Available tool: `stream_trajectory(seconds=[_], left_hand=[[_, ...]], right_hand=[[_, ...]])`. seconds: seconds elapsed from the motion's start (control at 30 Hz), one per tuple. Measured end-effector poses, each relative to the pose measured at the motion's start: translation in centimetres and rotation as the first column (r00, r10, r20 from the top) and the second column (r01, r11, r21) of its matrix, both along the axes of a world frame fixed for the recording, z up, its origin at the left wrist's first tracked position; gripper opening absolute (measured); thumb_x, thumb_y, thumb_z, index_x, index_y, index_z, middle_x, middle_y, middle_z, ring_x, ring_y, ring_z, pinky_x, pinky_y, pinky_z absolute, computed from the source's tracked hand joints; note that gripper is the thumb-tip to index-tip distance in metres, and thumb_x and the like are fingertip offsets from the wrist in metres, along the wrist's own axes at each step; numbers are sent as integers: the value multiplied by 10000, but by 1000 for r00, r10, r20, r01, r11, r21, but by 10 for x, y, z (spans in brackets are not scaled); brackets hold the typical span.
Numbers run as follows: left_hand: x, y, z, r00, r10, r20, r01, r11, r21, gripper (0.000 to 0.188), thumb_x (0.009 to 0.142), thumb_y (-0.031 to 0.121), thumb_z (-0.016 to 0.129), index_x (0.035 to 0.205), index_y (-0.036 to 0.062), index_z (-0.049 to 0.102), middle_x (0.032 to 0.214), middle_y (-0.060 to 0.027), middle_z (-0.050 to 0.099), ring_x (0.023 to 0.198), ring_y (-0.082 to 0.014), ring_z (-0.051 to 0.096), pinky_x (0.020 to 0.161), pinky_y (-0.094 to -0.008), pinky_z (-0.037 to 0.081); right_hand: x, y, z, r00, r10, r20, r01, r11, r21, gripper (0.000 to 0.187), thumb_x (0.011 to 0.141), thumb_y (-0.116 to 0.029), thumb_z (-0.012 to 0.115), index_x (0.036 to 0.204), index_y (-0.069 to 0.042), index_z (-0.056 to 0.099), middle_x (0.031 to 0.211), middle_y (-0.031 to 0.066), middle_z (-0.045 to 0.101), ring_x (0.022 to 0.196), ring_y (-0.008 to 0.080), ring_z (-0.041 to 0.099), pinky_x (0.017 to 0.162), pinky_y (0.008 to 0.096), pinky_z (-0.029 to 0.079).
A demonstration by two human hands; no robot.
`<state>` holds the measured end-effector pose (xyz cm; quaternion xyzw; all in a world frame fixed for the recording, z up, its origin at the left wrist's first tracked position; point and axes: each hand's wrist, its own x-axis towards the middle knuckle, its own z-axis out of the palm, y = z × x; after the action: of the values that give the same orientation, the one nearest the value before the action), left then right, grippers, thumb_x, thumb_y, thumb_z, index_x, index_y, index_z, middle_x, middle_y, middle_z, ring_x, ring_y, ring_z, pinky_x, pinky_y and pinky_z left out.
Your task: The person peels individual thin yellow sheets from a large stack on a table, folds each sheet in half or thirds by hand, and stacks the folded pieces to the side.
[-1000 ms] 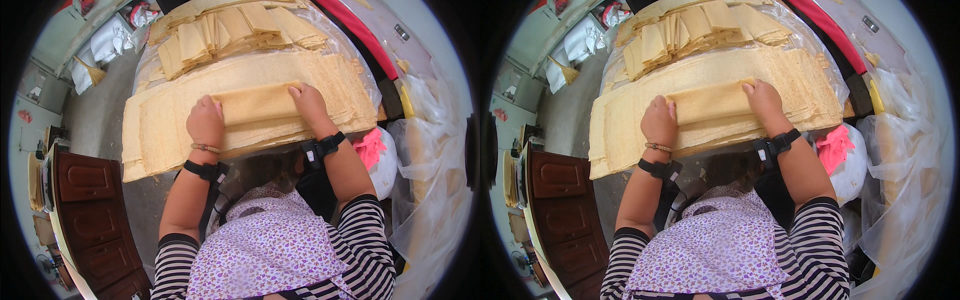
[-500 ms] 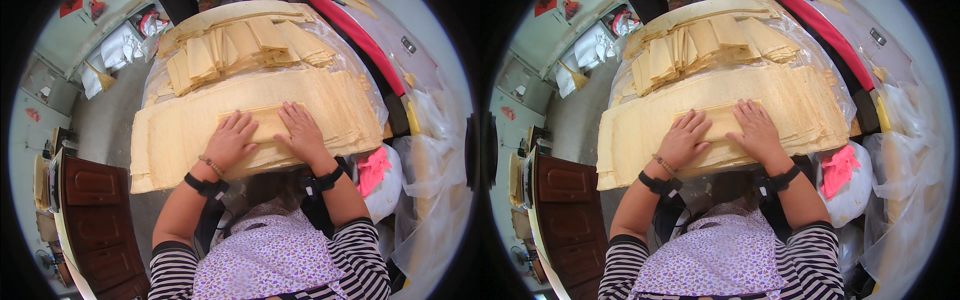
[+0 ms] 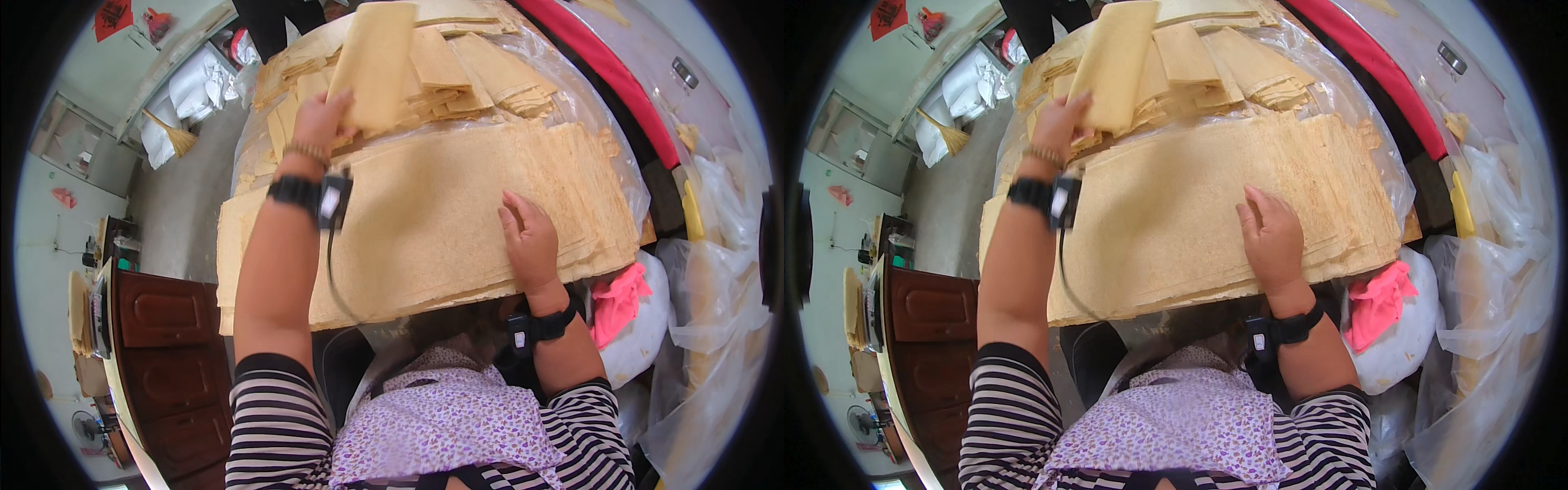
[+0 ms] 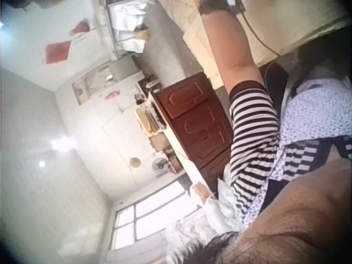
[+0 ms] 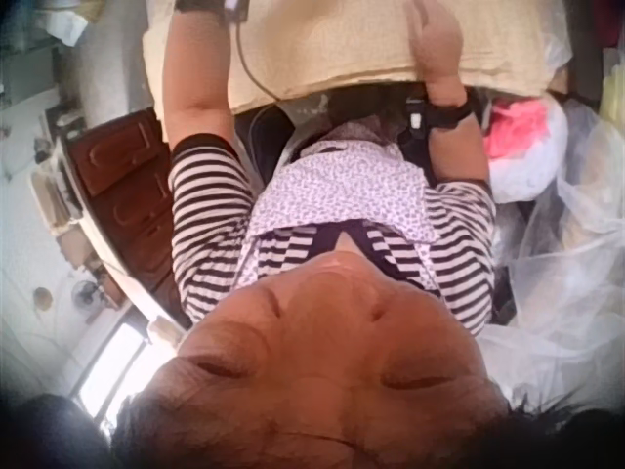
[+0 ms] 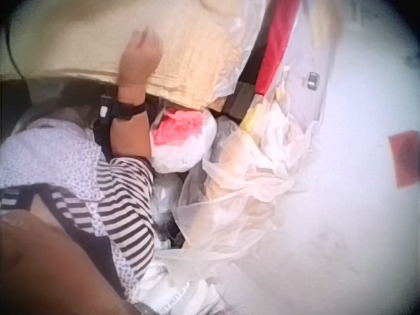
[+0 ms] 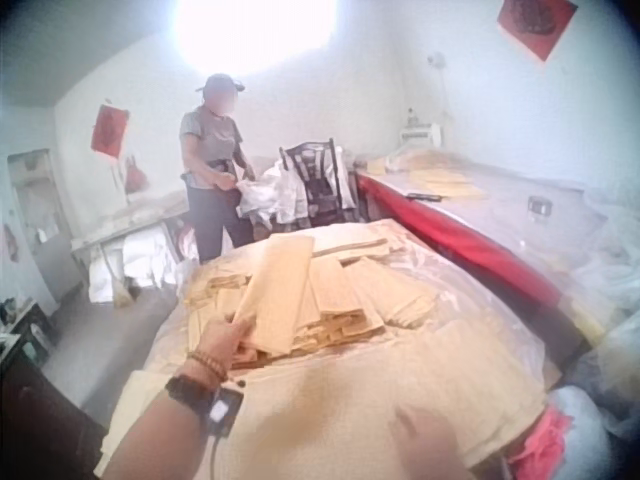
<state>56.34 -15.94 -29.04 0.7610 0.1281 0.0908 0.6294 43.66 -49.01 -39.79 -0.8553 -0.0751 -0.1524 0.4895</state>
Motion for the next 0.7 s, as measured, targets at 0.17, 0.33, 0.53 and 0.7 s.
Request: stream_trajectory(seconds=[0.17,0.33,0.53,0.7], left_hand=[[31,56,-48,995,40,88,-90,730,678,424,887,301,712,1165,-17,674,1067,-184,728,867,-250,720,769,-342,569],[-107,-27,-65,903,-429,5,318,677,664,235,958,144,656,1149,12,695,1020,-94,735,894,-164,692,730,-292,553],[-216,-67,-72,815,-572,87,268,506,820,206,874,86,667,1077,58,682,1174,-148,682,1112,-350,625,950,-420,510],[-221,-74,-77,826,-546,141,150,454,878,226,882,85,649,1104,49,669,1224,-137,665,1136,-333,614,974,-412,494]], right_hand=[[1,-1,3,964,107,243,-45,968,-247,216,889,-120,665,1080,-26,702,1093,149,696,1063,340,624,915,409,499],[-21,-14,3,983,153,98,-143,984,-105,248,928,-137,634,1135,-10,686,1119,142,699,1022,304,661,885,375,518],[-70,-63,5,907,196,-374,157,665,730,428,1042,-193,506,1427,-6,487,1154,155,687,973,210,697,869,336,568],[-71,-107,-1,868,255,-426,294,426,855,460,1041,-171,467,1438,47,386,1138,209,666,997,258,695,816,369,599]])
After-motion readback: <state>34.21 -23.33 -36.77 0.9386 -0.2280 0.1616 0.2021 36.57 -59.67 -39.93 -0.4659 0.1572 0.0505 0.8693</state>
